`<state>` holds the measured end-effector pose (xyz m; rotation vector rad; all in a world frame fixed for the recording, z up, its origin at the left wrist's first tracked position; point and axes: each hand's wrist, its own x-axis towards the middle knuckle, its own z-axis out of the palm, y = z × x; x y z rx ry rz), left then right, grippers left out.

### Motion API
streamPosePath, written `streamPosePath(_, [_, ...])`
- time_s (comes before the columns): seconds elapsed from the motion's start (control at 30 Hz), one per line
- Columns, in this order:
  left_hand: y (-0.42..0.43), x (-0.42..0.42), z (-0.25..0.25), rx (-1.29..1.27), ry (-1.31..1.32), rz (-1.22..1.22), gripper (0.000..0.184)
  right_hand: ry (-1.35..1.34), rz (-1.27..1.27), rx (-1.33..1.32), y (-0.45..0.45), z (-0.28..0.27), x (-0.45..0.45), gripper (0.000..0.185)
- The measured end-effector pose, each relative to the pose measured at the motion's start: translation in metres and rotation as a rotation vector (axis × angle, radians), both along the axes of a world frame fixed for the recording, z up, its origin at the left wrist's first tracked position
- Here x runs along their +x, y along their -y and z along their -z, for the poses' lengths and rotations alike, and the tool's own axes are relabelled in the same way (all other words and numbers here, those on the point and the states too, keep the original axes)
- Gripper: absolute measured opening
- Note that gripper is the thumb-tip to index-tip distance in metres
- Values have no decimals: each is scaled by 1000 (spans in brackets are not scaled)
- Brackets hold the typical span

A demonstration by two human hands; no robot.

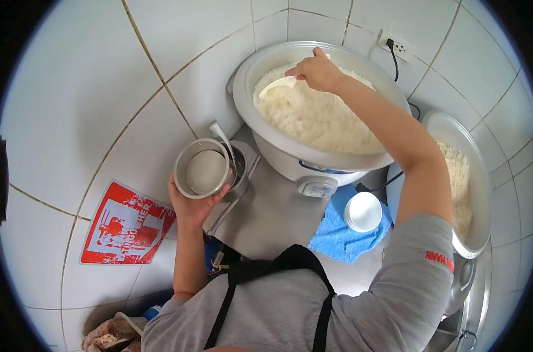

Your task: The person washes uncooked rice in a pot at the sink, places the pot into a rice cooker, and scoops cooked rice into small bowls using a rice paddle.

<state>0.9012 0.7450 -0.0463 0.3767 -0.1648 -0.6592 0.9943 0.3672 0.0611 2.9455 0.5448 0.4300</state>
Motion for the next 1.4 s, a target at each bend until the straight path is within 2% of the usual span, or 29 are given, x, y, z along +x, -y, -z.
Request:
streamPosePath(0.1, [-2,2,0,-49,-16,22,72,-77,8,-179,-15,-18,-31,30])
streamPosePath(0.2, [0,-1,-14,-51,24,39,76,-124,11,-205,-22,-25,-56,29])
streamPosePath(0.3, [0,0,-20,28,87,17,78,-129,64,3,-11,-8,-79,29])
streamPosePath(0.4, [-1,5,-19,135,58,-35,78,-252,245,34,-16,-9,-101,28])
streamPosePath(0.47, [-1,4,-28,211,91,-50,76,-286,263,93,-21,-10,-116,27])
streamPosePath(0.6, [3,18,-43,120,148,39,79,-368,248,152,-16,-6,-120,28])
streamPosePath(0.7, [11,30,-56,62,194,53,81,-186,165,207,-1,9,-120,29])
streamPosePath(0.8, [15,40,-66,137,206,-52,77,-680,373,628,-3,-14,-116,30])
streamPosePath(0.97, [17,43,-71,428,299,-343,70,-541,502,621,12,-20,-111,31])
streamPosePath(1.0, [17,41,-69,366,237,-344,69,-515,514,595,17,-19,-109,31])
streamPosePath(1.1, [10,25,-58,195,29,-334,64,-42,487,197,25,-10,-106,28])
streamPosePath(1.17, [2,22,-41,107,-137,-311,59,85,482,-62,4,-23,-112,25])
streamPosePath(1.2, [-1,22,-32,141,-167,-321,57,145,475,-190,-5,-26,-115,24])
streamPosePath(1.27, [-4,25,-16,204,-219,-340,52,263,451,-189,-2,-23,-107,23])
streamPosePath(1.37, [0,31,7,375,-72,-447,42,290,440,-209,8,-30,-92,23])
streamPosePath(1.4, [3,31,13,649,162,-627,39,272,437,-220,13,-32,-86,24])
